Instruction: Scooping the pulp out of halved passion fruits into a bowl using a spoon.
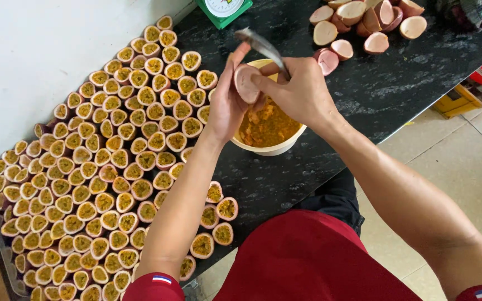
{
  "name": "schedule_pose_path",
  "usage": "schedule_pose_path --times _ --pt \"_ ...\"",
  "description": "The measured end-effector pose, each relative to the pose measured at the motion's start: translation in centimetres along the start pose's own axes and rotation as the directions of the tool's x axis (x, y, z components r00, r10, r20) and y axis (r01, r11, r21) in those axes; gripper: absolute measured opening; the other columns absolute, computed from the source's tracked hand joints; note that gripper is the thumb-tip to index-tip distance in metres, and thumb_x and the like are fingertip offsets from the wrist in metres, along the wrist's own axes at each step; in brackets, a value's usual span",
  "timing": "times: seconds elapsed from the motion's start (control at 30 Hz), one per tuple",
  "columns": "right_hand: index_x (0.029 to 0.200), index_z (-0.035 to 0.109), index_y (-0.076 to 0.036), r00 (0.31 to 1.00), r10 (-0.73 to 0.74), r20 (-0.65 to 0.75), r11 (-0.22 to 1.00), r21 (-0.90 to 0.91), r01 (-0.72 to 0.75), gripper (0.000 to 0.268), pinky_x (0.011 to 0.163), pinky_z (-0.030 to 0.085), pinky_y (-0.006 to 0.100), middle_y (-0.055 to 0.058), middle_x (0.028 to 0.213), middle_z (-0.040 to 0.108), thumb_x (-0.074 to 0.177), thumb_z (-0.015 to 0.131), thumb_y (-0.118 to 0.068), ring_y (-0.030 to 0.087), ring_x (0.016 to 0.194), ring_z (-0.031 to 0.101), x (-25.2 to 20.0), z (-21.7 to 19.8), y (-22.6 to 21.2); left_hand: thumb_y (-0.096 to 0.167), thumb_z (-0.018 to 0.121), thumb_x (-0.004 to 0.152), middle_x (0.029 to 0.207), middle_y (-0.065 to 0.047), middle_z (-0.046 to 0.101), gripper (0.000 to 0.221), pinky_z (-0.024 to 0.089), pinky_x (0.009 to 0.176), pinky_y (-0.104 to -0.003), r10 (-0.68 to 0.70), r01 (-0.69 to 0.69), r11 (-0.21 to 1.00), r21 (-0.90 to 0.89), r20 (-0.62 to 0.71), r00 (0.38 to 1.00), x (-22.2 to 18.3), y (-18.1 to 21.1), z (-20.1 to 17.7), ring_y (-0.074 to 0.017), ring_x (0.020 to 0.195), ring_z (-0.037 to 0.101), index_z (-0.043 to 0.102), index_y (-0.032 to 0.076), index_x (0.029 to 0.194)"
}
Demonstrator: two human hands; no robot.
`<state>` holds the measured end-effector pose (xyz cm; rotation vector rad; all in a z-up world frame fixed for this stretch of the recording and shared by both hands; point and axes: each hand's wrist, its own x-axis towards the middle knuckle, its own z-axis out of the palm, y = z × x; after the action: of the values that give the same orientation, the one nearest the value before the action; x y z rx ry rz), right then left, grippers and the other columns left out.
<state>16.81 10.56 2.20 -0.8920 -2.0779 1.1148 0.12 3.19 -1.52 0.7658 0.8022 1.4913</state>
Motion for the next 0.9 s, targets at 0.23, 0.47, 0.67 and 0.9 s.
schedule_pose_path --times 0.23,0.47,0.67,0.9 --pt "0.110 0.078 0.002 0.991 0.005 -0.136 0.992 0.129 0.013 0.030 0.048 0.033 0.025 -0.004 0.066 0.053 0.095 0.078 -0.024 0.003 0.055 0.045 0.3 0.8 2.8 0.064 0.020 0.111 0.145 -0.015 0.052 0.077 0.046 0.119 -0.045 0.510 -0.355 0.714 0.603 -0.101 0.854 -1.6 -3.0 -0.5 -0.0236 0.131 0.056 0.014 0.018 0.173" --pt "0.109 0.076 0.000 0.981 0.104 -0.165 0.964 0.261 -0.058 0.023 0.048 0.040 0.022 -0.002 0.074 0.064 0.097 0.075 -0.020 0.002 0.057 0.052 0.3 -1.3 2.7 0.052 0.016 0.114 0.171 -0.012 0.028 0.063 0.006 0.132 -0.066 0.597 -0.046 -0.271 0.961 0.206 0.776 -6.2 -4.1 -1.9 -0.0358 0.161 0.028 0.013 0.019 0.168" --pt "0.106 0.074 -0.002 0.933 0.259 -0.250 0.896 0.424 -0.135 0.012 0.043 0.034 0.023 0.000 0.075 0.061 0.099 0.073 -0.012 0.004 0.051 0.046 0.2 -5.7 8.2 0.050 0.051 0.108 0.155 -0.011 0.043 0.063 0.039 0.121 -0.055 0.632 0.189 0.363 0.912 -0.390 0.670 -9.9 -2.3 -11.8 -0.0306 0.146 0.043 0.038 0.011 0.156" --pt "0.090 0.074 -0.004 0.873 0.422 -0.246 0.902 0.017 -0.432 0.025 0.046 0.039 0.029 0.005 0.069 0.061 0.091 0.084 -0.028 0.009 0.052 0.051 -0.2 -4.5 19.6 0.057 0.083 0.077 0.133 -0.020 0.054 0.074 0.035 0.105 -0.058 0.437 0.464 -0.322 0.825 -0.305 0.846 -6.1 -3.8 -12.8 -0.0429 0.126 0.045 0.065 0.003 0.124"
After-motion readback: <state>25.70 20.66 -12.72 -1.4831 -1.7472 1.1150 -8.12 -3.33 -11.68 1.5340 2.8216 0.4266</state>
